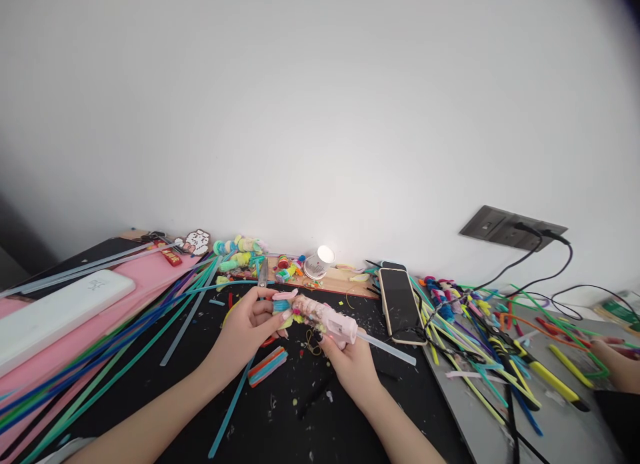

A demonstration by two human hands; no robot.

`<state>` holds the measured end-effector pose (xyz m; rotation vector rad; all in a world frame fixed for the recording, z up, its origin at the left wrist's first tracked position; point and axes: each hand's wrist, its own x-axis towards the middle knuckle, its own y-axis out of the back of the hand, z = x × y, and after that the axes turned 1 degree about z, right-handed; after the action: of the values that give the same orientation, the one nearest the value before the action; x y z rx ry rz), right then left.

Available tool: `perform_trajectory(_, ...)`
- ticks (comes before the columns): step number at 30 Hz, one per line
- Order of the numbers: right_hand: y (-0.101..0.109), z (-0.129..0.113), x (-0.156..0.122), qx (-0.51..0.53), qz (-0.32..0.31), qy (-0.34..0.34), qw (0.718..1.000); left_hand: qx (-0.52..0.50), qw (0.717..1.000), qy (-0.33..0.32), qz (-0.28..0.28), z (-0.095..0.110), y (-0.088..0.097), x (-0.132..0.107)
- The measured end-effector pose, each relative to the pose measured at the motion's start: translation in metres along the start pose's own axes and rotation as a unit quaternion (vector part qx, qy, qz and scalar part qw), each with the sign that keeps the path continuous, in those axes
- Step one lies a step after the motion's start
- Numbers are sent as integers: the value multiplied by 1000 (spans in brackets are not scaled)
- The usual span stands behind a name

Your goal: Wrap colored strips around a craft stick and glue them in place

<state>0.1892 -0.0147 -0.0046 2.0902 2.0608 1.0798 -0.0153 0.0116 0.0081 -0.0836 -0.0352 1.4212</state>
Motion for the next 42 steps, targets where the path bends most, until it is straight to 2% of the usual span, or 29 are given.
perform_trajectory(10,0,-4,2,33,-10,-21,999,-28,999,15,-16,2,0,1)
perform_trajectory(18,0,-2,0,31,-5,-24,999,-27,1000,11,-4,-4,2,2)
perform_trajectory(28,1,-7,4,47,0,-18,999,-20,1000,15,13,8,-1,-1)
perform_trajectory(34,0,-3,1,46,4,-30,998,-36,999,15,-8,1,2,1)
perform_trajectory(42,1,-6,3,46,3,-33,998,-45,999,3,-9,-1,2,2)
